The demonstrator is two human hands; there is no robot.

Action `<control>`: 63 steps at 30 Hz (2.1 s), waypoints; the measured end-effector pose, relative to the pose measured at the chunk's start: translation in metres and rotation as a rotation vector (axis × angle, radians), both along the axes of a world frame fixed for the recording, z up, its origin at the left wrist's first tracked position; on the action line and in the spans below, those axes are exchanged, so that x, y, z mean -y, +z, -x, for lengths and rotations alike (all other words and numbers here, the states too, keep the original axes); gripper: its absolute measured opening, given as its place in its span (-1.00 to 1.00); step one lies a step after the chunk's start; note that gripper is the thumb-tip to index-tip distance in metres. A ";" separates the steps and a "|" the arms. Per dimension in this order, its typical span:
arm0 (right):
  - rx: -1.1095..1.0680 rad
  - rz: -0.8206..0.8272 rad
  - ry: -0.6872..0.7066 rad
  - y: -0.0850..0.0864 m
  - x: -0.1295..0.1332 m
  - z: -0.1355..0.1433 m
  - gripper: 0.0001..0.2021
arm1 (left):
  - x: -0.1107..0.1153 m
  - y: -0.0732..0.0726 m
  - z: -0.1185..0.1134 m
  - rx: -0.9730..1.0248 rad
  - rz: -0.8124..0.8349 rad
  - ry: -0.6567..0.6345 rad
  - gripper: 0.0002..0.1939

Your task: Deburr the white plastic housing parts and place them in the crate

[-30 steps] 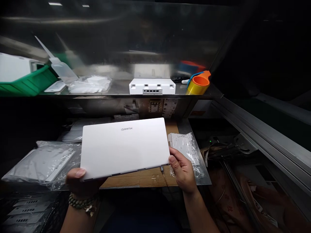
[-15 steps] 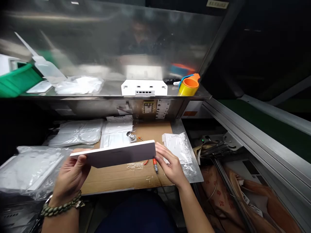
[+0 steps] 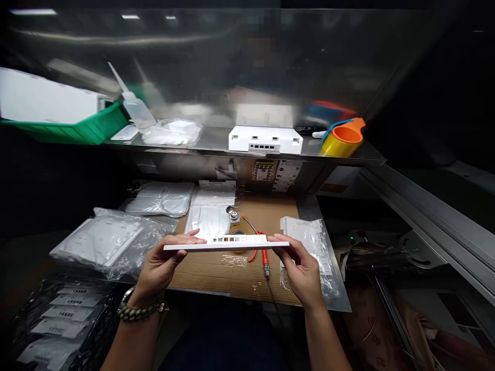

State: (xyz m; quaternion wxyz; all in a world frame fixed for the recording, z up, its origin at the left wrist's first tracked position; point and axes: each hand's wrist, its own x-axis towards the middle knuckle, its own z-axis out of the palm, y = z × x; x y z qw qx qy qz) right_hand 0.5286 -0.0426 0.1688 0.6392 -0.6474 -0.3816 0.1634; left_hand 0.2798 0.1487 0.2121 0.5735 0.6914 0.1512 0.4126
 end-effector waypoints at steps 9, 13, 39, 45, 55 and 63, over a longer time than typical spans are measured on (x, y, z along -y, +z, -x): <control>0.044 -0.096 0.215 -0.018 -0.029 0.012 -0.88 | -0.001 -0.018 0.027 0.138 1.053 0.253 -0.39; 0.157 -0.001 0.438 -0.038 -0.070 0.017 -0.81 | -0.010 -0.046 0.059 0.242 1.516 0.113 -0.31; 0.766 0.775 0.104 -0.136 -0.229 -0.004 -0.77 | -0.022 -0.033 0.098 0.714 1.530 0.450 -0.29; 0.711 0.677 0.071 -0.120 -0.231 0.001 -0.83 | -0.022 -0.029 0.088 0.716 1.526 0.442 -0.25; 0.366 -0.090 0.080 0.008 -0.160 0.110 -0.88 | -0.027 -0.027 0.062 0.697 1.478 0.324 -0.09; 0.446 -0.187 0.102 0.021 -0.144 0.141 -0.92 | -0.023 -0.015 0.033 0.655 1.378 0.335 -0.03</control>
